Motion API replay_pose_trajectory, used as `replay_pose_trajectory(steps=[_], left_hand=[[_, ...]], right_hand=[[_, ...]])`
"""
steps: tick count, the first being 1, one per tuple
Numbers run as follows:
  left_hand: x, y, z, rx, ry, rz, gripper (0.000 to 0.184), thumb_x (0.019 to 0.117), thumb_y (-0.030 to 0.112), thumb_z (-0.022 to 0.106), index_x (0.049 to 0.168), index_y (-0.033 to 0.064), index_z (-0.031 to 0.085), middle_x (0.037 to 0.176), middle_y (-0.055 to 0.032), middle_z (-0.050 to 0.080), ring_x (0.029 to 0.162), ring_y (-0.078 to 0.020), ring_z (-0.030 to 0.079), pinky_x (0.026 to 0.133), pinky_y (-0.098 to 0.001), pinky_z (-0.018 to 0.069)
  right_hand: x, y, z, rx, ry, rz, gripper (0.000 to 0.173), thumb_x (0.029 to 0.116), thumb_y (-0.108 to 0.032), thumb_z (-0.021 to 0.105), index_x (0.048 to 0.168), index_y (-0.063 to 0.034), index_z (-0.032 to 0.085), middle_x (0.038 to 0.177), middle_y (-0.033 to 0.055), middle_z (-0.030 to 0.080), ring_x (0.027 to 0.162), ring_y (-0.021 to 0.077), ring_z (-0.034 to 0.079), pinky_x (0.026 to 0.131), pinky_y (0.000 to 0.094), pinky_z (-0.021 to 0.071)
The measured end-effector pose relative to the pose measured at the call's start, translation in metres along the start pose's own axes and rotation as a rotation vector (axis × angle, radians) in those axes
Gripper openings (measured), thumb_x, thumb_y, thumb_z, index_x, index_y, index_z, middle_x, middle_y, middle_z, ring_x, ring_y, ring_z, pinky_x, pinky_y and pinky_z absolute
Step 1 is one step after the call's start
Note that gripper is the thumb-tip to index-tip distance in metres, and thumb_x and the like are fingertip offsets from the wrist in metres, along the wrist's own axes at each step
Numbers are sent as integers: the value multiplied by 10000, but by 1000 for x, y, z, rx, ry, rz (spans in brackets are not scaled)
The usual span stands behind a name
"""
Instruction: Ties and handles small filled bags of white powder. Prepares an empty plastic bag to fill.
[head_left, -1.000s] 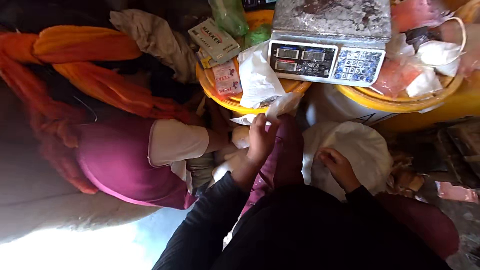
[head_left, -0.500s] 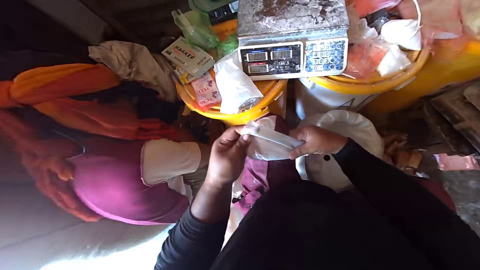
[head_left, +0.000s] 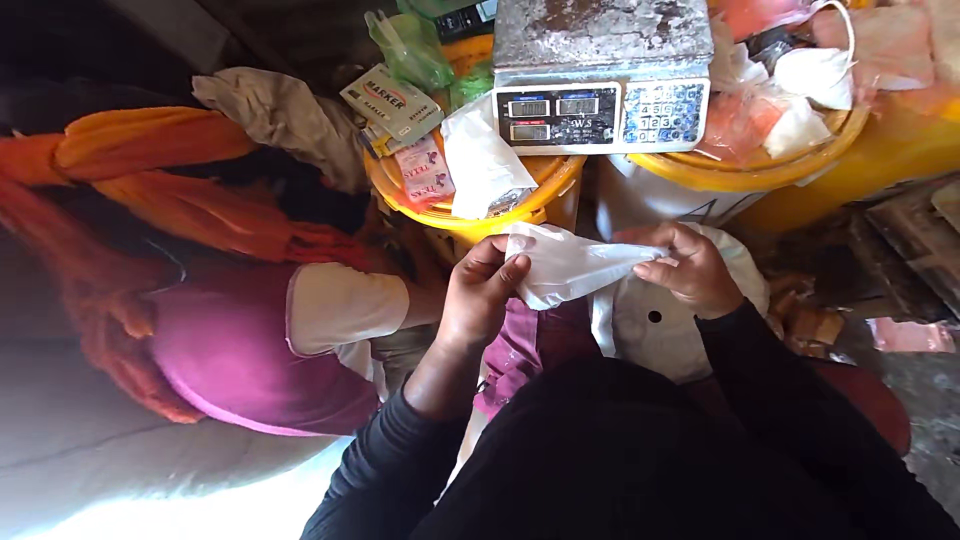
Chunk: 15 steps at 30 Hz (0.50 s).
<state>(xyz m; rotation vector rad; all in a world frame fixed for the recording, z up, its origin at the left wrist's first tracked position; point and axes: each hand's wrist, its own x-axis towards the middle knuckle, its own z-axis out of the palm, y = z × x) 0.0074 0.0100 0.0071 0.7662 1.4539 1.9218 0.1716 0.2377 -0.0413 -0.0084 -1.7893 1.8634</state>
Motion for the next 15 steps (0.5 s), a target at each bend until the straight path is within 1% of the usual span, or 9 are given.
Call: replay_pose_trajectory(steps=[2, 3, 6, 8, 10, 12, 13, 14, 15], left_hand=[[1, -2, 1, 19, 12, 11, 69, 946, 183, 713, 1010, 194, 737, 866, 46, 741, 749, -42, 698, 697, -238, 606], [1, -2, 2, 40, 33, 18, 56, 953, 172, 704, 987, 185, 746, 854, 46, 743, 740, -40, 695, 692, -236, 604], [2, -2, 5, 109, 113, 54, 125, 989, 100, 643, 965, 166, 746, 825, 55, 739, 658, -22, 667, 606, -201, 579], [4, -2, 2, 71, 199, 77, 184, 1022, 107, 562, 977, 171, 728, 798, 62, 713, 637, -29, 643, 590, -202, 561], [10, 1, -9, -31, 337, 35, 281, 1082, 226, 408, 968, 200, 663, 766, 76, 666, 660, -49, 643, 616, -220, 567], [21, 8, -22, -81, 562, -85, 475, 1112, 437, 312, 842, 196, 621, 709, 61, 659, 627, -75, 651, 595, -245, 572], [26, 8, -30, -3, 647, -127, 519, 1110, 470, 312, 801, 175, 605, 694, 45, 669, 619, -85, 662, 589, -256, 579], [27, 5, -40, 174, 686, -152, 488, 1117, 418, 341, 822, 148, 620, 741, 32, 692, 670, -90, 680, 629, -267, 589], [24, -1, -54, 450, 655, -176, 340, 1109, 302, 415, 969, 113, 661, 909, 5, 710, 834, -115, 690, 748, -317, 591]], right_hand=[[-3, 0, 2, 9, 9, -18, 146, 844, -80, 760, 941, -162, 689, 1104, 15, 749, 1077, 135, 701, 904, 311, 595], [-5, 0, 3, 13, 20, -21, 149, 842, -62, 753, 926, -163, 683, 1076, 14, 755, 1060, 134, 708, 898, 311, 597], [-10, 4, 3, 21, 52, -22, 193, 846, -42, 752, 935, -198, 683, 1002, -50, 743, 982, 73, 704, 859, 270, 599], [-12, 9, -2, 46, 70, -19, 201, 846, -51, 765, 937, -214, 691, 970, -68, 731, 961, 75, 705, 866, 288, 607], [-14, 12, -6, 46, 98, 1, 192, 847, -72, 773, 936, -224, 696, 948, -75, 725, 943, 75, 702, 867, 298, 609], [-16, 12, -8, 59, 136, 26, 187, 842, -89, 779, 947, -223, 701, 947, -67, 728, 920, 72, 698, 841, 290, 605], [-16, 11, -8, 63, 153, 33, 196, 840, -86, 783, 960, -218, 700, 952, -63, 730, 909, 70, 699, 831, 287, 606], [-15, 9, -8, 66, 171, 38, 211, 835, -71, 784, 966, -214, 701, 953, -63, 729, 901, 67, 699, 827, 285, 609], [-15, 8, -8, 74, 189, 43, 220, 825, -53, 785, 964, -204, 706, 946, -59, 730, 895, 72, 702, 827, 294, 614]])
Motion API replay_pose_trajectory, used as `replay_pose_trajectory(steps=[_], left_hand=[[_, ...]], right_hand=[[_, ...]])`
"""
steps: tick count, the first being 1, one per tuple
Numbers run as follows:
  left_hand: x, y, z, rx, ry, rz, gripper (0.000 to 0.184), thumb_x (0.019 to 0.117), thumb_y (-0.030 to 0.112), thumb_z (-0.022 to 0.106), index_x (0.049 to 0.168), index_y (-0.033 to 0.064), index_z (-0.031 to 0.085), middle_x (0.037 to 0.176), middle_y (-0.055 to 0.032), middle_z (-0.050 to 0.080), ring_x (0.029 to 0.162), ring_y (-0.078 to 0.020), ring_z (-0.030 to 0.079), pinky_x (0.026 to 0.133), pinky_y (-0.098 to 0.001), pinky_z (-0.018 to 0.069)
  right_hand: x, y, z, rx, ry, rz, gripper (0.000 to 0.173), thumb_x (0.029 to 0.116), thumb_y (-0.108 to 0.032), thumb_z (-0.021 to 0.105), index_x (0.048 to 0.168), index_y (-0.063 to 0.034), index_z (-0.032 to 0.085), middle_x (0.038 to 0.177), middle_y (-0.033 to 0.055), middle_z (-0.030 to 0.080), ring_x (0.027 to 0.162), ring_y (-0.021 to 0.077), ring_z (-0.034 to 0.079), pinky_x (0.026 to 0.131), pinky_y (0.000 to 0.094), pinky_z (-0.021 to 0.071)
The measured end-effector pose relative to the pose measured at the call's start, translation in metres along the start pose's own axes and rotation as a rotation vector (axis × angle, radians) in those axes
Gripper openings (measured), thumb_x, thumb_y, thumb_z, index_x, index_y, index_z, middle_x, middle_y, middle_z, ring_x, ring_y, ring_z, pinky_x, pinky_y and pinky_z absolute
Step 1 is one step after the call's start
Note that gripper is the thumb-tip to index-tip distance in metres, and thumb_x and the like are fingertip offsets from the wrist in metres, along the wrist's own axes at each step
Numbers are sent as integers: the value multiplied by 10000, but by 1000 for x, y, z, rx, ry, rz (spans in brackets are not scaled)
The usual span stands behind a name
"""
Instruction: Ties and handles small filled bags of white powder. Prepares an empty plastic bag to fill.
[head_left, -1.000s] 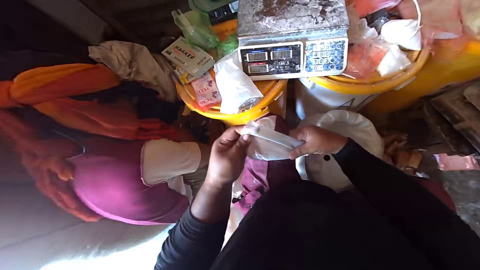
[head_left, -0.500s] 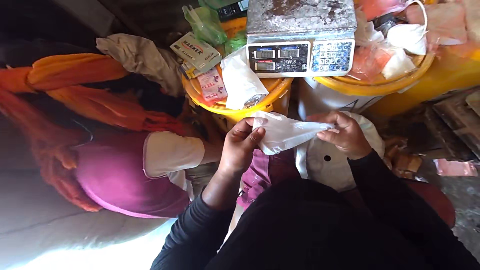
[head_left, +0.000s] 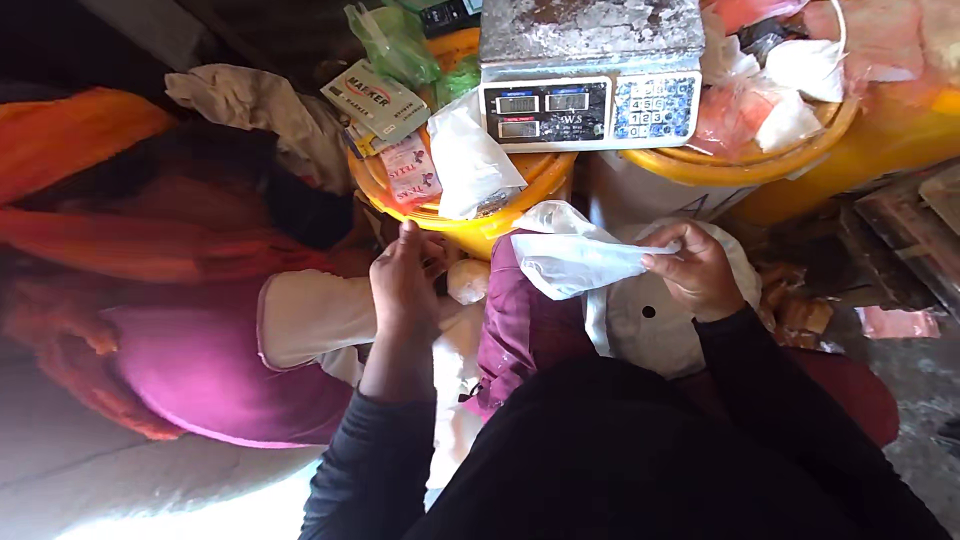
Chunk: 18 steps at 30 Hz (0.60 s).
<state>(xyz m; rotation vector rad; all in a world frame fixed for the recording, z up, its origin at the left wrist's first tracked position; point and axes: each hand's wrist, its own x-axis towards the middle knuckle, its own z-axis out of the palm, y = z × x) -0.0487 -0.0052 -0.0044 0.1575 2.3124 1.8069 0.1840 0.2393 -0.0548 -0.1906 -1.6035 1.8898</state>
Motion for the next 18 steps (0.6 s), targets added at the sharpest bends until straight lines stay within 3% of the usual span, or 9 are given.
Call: replay_pose_trajectory(steps=[1, 3, 4, 5, 7, 9, 11, 14, 18], left_hand=[[4, -12, -11, 317, -46, 102, 235, 1061, 179, 527, 1209, 70, 673, 1185, -85, 686, 1082, -220, 656, 899, -454, 556], [3, -27, -25, 849, -148, 197, 727, 918, 101, 720, 1568, 65, 397, 1603, -288, 302, 1406, -593, 314, 954, -831, 329], [-2, -28, -27, 985, -161, 164, 856, 891, 143, 764, 1609, 65, 304, 1667, -290, 139, 1446, -648, 173, 944, -891, 241], [-9, -28, -28, 1039, -158, 159, 804, 896, 191, 772, 1577, 47, 370, 1676, -283, 112, 1459, -652, 126, 961, -906, 181], [-23, -25, -26, 972, -130, 296, 346, 957, 245, 702, 1161, -32, 725, 1559, -284, 399, 1439, -600, 257, 1029, -860, 155], [-36, -22, -17, 810, -153, 614, 308, 983, 222, 624, 856, -36, 733, 1388, -291, 566, 1332, -530, 457, 1032, -734, 330], [-51, -9, 1, 543, -296, 835, 231, 980, 189, 634, 1011, -15, 737, 1354, -290, 564, 1265, -412, 545, 1049, -544, 458], [-73, 14, 35, 374, -656, 889, 507, 957, 380, 691, 1277, -13, 666, 1283, -207, 643, 1198, -276, 622, 1015, -403, 518], [-77, 12, 62, 251, -906, 806, 176, 937, 122, 695, 985, -44, 726, 911, -148, 732, 869, -199, 698, 836, -298, 551]], right_hand=[[1, -1, 0, -4, 12, 3, 225, 820, -40, 782, 960, -198, 705, 944, -59, 728, 899, 75, 703, 833, 299, 615], [4, -3, -1, -29, 25, 14, 232, 817, -25, 772, 956, -195, 698, 949, -63, 732, 907, 64, 704, 833, 286, 612], [5, -4, -2, -44, 26, 19, 237, 818, -15, 764, 958, -192, 691, 949, -65, 730, 903, 57, 699, 825, 278, 609], [6, -4, -3, -54, 23, 26, 241, 818, -10, 762, 964, -188, 688, 946, -67, 726, 895, 52, 696, 820, 274, 608], [6, -3, -1, -90, 4, 31, 250, 815, -3, 761, 982, -172, 684, 933, -82, 708, 855, 30, 678, 786, 251, 603], [6, -3, 5, -160, -58, 6, 222, 814, 3, 766, 980, -123, 690, 921, -78, 699, 821, 11, 663, 757, 225, 593], [8, -4, 16, -276, -172, -68, 136, 837, -29, 771, 955, -45, 706, 912, -43, 695, 829, -8, 653, 764, 193, 580], [8, -9, 33, -402, -329, -216, 151, 917, -140, 738, 961, 4, 744, 882, 18, 690, 843, -34, 611, 785, 128, 514], [-2, -21, 34, -524, -318, -382, 235, 986, -247, 689, 982, -16, 733, 812, 75, 665, 810, 29, 623, 783, 148, 513]])
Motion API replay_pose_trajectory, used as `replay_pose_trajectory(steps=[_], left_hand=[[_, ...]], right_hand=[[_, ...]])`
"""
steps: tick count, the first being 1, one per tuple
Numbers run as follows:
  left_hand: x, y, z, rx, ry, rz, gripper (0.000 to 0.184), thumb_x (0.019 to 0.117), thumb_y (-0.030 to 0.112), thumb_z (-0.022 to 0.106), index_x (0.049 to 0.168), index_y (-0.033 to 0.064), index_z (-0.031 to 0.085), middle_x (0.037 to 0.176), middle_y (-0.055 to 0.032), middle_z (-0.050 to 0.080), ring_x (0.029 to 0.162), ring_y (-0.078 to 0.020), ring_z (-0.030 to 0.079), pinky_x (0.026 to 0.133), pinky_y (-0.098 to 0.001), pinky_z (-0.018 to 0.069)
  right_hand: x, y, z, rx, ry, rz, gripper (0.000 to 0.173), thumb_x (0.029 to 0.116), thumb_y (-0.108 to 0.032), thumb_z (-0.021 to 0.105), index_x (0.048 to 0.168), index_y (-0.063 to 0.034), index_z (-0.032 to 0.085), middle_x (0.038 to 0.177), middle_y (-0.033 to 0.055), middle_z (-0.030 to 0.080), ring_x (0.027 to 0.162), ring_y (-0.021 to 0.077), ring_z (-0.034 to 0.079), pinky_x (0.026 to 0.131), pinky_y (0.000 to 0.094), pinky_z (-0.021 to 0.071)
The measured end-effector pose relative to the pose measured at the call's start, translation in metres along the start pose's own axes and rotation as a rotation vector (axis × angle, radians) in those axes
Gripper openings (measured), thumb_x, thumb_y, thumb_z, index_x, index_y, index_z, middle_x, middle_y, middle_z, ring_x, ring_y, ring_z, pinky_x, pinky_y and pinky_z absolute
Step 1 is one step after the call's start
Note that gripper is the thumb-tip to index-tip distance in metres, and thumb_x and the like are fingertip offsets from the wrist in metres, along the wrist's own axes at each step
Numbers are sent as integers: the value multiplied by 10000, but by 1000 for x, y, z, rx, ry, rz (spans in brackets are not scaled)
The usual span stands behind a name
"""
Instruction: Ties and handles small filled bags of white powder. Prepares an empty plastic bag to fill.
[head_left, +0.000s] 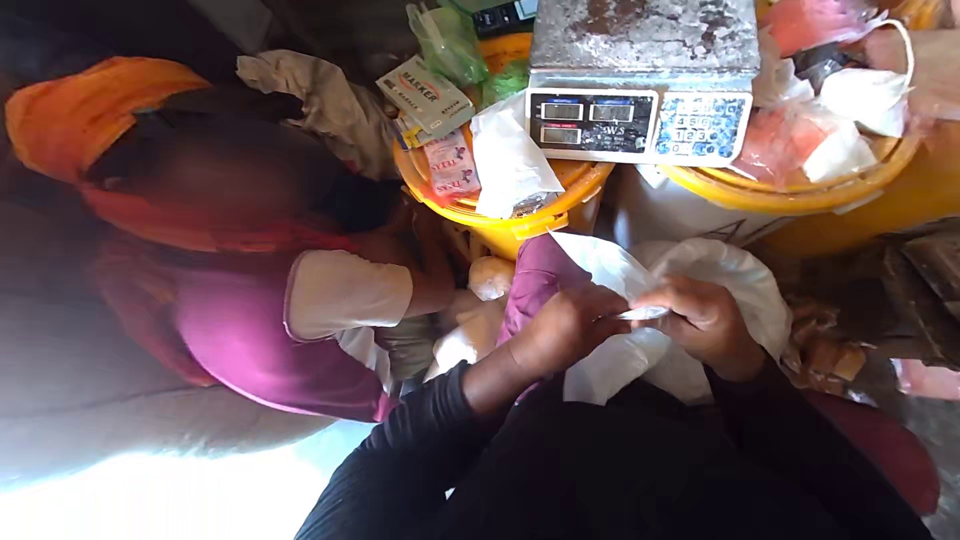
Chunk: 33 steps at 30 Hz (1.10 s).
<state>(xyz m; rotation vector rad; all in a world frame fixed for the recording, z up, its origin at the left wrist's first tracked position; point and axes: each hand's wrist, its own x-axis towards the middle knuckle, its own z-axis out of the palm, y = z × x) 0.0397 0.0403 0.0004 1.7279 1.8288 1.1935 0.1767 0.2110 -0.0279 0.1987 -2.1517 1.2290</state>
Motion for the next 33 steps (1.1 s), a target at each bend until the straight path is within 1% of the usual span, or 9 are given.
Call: replay_pose_trajectory(steps=[5, 11, 14, 17, 20, 23, 26, 30, 33], left_hand=[[-7, -1, 1, -307, -76, -239, 167, 917, 123, 725, 910, -43, 702, 838, -56, 672, 758, -9, 593, 719, -161, 490], [-5, 1, 10, -691, 351, -718, 231, 801, -14, 799, 876, 67, 597, 789, 37, 650, 714, -36, 640, 701, -231, 565], [-8, 1, 18, -931, 350, -690, 190, 857, -19, 728, 989, 40, 606, 839, 0, 699, 773, -82, 691, 759, -281, 600], [-9, 0, 24, -958, 280, -627, 203, 848, -36, 716, 901, 97, 572, 793, 54, 658, 735, -39, 649, 717, -240, 564], [-10, -6, 18, -703, 301, -613, 263, 765, -112, 717, 826, 92, 564, 737, 73, 624, 678, -6, 609, 652, -201, 534], [-10, -19, 8, -325, 239, -656, 180, 820, 77, 768, 817, 75, 589, 688, 83, 532, 625, 12, 506, 613, -185, 442], [-6, -33, 13, -566, 352, -767, 148, 883, -20, 668, 881, 40, 533, 745, 22, 595, 674, -48, 598, 660, -238, 532], [4, -24, 10, -1263, 444, -982, 191, 1046, 31, 369, 1139, 71, 531, 910, -64, 680, 826, -164, 697, 763, -351, 598], [-10, -33, 3, -1221, 122, -752, 179, 979, 109, 461, 1135, 114, 547, 944, -10, 698, 874, -116, 690, 799, -324, 588]], right_hand=[[-6, -8, -4, -149, 44, -97, 243, 996, -254, 682, 929, -21, 688, 729, 101, 590, 723, 104, 581, 702, 175, 484], [-7, -10, 16, -350, 371, -31, 260, 941, -361, 744, 1060, -146, 658, 961, -5, 590, 949, 69, 561, 892, 220, 451], [-20, -16, 39, -83, 156, 243, 510, 878, -494, 762, 1023, -13, 675, 929, 71, 668, 880, 63, 624, 783, 215, 534], [-30, -8, 51, 32, 111, 338, 295, 927, -269, 743, 946, 16, 672, 917, 66, 669, 860, 4, 616, 788, 148, 519], [-30, -3, 33, 120, 314, 378, 37, 921, -87, 692, 930, -57, 673, 1014, -22, 691, 945, -9, 640, 833, 167, 545], [-29, -6, 15, 632, 525, 579, 186, 945, -13, 616, 933, -195, 653, 946, -86, 725, 872, 22, 690, 795, 231, 598], [-38, -9, 20, 1035, 399, 664, 43, 929, -221, 718, 962, -247, 725, 871, -70, 729, 802, 43, 698, 758, 264, 610], [-45, -8, 34, 508, 137, 812, 506, 778, -187, 840, 1190, -51, 581, 1070, -2, 681, 930, 47, 677, 813, 237, 593], [-49, 10, 33, 118, 193, 915, 329, 838, -27, 728, 1149, 45, 647, 1044, 96, 699, 913, 95, 671, 812, 294, 579]])
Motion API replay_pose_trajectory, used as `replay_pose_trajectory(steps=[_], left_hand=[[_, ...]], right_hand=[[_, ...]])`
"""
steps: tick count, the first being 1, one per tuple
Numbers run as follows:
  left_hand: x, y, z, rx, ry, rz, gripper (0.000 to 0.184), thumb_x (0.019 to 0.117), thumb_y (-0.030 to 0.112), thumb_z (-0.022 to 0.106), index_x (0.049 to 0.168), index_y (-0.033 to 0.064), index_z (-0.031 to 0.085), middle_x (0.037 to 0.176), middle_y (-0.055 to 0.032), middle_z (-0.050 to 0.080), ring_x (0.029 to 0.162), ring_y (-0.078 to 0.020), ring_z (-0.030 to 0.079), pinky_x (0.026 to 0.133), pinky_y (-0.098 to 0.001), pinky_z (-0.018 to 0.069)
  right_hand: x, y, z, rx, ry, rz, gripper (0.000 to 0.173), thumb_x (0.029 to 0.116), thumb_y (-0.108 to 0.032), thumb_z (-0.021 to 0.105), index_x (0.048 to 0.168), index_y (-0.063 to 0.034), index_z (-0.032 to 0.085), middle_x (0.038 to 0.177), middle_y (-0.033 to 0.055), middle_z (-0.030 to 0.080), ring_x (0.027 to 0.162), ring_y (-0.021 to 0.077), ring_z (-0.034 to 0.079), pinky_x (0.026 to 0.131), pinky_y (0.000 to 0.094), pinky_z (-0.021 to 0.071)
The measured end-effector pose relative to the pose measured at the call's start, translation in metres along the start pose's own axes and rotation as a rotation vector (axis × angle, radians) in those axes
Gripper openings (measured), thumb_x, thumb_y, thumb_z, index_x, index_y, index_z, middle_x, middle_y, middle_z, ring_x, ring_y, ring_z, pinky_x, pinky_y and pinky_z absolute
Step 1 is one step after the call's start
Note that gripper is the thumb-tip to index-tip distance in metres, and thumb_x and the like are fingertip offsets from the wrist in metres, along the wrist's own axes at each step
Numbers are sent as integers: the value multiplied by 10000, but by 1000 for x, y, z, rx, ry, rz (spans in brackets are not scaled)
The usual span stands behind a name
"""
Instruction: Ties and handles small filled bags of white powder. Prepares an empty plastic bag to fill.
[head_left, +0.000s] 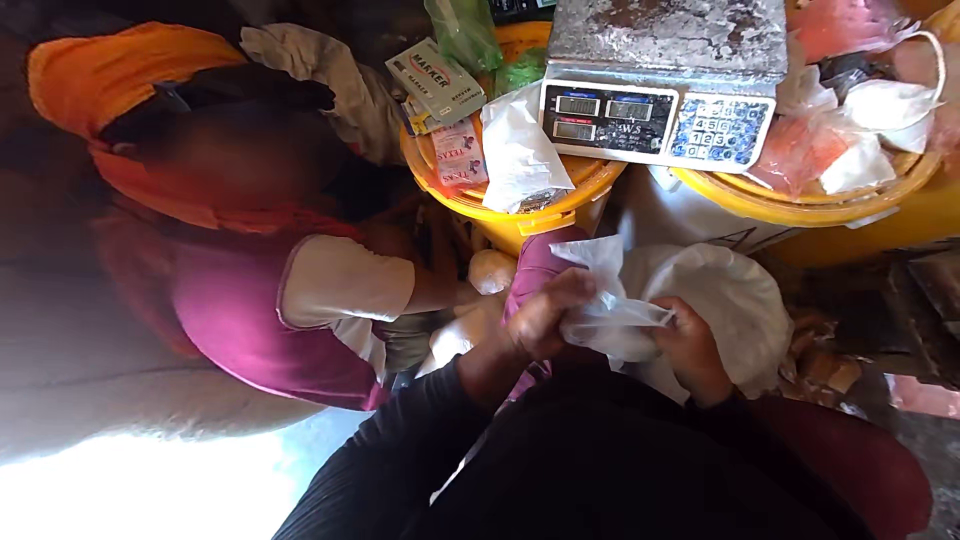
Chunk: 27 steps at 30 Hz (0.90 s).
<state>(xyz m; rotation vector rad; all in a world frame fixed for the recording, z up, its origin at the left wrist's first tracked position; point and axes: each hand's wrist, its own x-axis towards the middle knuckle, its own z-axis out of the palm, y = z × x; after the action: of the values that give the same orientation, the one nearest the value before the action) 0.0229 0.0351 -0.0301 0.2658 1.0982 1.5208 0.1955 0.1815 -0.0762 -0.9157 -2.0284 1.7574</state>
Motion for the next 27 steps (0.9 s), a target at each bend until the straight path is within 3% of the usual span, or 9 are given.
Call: replay_pose_trajectory(steps=[3, 5, 10, 12, 14, 16, 19, 23, 27], left_hand=[[-11, 0, -32, 218, -311, 67, 280, 916, 163, 630, 1197, 159, 630, 998, 83, 699, 898, -30, 665, 807, -239, 563], [-29, -1, -66, 175, -218, 23, 352, 938, 305, 677, 1262, 169, 655, 1080, 42, 720, 979, -88, 681, 877, -296, 569], [-71, -24, -155, -96, 1094, -17, 279, 1087, 193, 432, 1292, 20, 509, 971, -74, 589, 785, -148, 600, 725, -312, 533], [-85, -25, -191, -204, 1355, 154, 290, 1073, 147, 453, 1336, 26, 455, 1069, -100, 556, 840, -155, 584, 739, -313, 532], [-101, -17, -210, -185, 1386, 274, 501, 1086, 155, 465, 1549, 57, 301, 1425, -192, 498, 1144, -239, 592, 935, -378, 523], [-107, -17, -224, -127, 1411, 316, 537, 1082, 179, 496, 1559, 59, 281, 1473, -205, 472, 1209, -262, 577, 964, -399, 521], [-111, -21, -245, -44, 1506, 319, 549, 1051, 185, 580, 1525, 36, 348, 1451, -230, 506, 1250, -310, 571, 996, -478, 512], [-118, -21, -262, 246, 1659, 244, 396, 990, 180, 679, 1302, -39, 571, 1185, -236, 658, 1074, -313, 654, 943, -491, 527], [-122, -11, -218, 427, 1517, 74, 288, 1041, 186, 573, 1182, -60, 624, 1028, -184, 673, 905, -240, 650, 846, -418, 533]], right_hand=[[10, 8, -3, 88, 106, 155, 235, 942, 1, 565, 1174, 30, 595, 848, 44, 685, 555, 57, 591, 489, 233, 520], [9, 14, -2, 96, 57, 156, 302, 947, -4, 521, 1240, 26, 591, 914, 64, 696, 561, 79, 590, 490, 257, 519], [8, 29, -1, 124, 56, 182, 319, 918, -13, 508, 1214, 18, 622, 974, 75, 715, 631, 107, 664, 519, 280, 570], [12, 37, 1, 120, 70, 185, 330, 903, -2, 518, 1214, 28, 622, 992, 80, 715, 657, 111, 676, 533, 288, 579], [11, 45, 5, 84, 39, 181, 337, 907, -5, 517, 1229, 36, 610, 1027, 81, 703, 689, 96, 680, 557, 287, 592], [7, 53, 10, 49, -4, 193, 357, 904, 4, 512, 1249, 53, 592, 1064, 97, 683, 728, 86, 671, 590, 286, 590], [7, 56, 13, 54, -35, 232, 382, 897, 27, 487, 1273, 67, 546, 1067, 70, 656, 741, 45, 652, 617, 258, 583], [10, 52, 11, 91, -17, 284, 357, 918, 49, 456, 1269, 71, 512, 1021, 33, 652, 707, 29, 660, 611, 243, 597], [8, 55, 5, 85, -29, 248, 333, 936, 40, 485, 1263, 102, 513, 1036, 32, 650, 764, -4, 664, 666, 222, 598]])
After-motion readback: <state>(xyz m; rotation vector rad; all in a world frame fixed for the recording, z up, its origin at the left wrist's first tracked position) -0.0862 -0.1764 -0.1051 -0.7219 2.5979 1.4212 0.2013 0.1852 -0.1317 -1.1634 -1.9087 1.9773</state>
